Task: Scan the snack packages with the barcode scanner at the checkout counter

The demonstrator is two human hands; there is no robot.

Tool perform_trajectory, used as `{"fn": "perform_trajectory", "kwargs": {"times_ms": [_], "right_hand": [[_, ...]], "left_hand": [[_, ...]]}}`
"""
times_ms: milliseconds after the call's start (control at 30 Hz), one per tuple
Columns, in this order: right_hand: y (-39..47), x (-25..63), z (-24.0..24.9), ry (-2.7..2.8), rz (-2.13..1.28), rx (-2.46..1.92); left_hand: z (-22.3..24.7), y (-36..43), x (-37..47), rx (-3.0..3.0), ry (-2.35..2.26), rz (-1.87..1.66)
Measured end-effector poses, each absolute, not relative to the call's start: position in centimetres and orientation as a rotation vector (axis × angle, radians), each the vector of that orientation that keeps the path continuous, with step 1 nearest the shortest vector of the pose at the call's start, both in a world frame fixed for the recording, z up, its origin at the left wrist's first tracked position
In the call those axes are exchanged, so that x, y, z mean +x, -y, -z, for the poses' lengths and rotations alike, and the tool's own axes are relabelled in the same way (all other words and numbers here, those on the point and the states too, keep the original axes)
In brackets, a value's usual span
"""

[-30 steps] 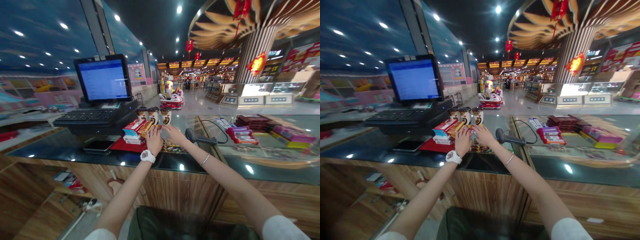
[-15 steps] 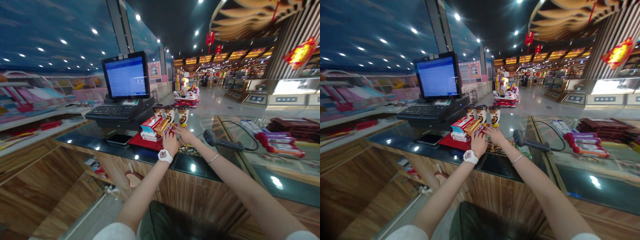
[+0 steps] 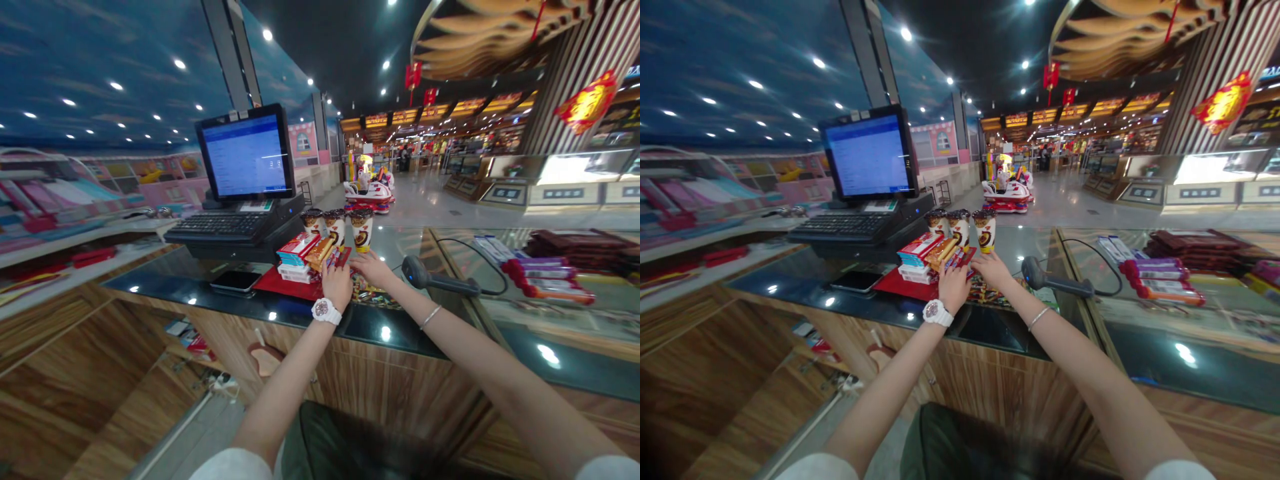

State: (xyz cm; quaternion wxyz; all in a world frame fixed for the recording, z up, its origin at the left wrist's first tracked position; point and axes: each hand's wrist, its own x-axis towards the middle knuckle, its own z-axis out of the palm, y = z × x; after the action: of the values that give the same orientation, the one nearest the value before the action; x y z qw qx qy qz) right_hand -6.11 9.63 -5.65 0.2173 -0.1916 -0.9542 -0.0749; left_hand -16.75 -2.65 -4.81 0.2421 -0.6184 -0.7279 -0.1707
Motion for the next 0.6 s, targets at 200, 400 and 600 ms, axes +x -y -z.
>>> {"fn": "perform_trajectory", "kwargs": {"times_ms": [200,400,600], "right_hand": [[-9.2,-4.2,4.1,2.490,0.300,-0.499],[-8.8,-1.2,2.1,2.383,0.394,-0.485],[-9.3,3.3,1.4,2.286,0.428,-0.519]], "left_hand": [[3.6,2.7,-16.5,-1.694,1.892,0.533],[2.2,2.2,-16.3,-1.753,1.757,0.634],[0.5,0.3,-14.4,-1.876,1.557,0.640]]}}
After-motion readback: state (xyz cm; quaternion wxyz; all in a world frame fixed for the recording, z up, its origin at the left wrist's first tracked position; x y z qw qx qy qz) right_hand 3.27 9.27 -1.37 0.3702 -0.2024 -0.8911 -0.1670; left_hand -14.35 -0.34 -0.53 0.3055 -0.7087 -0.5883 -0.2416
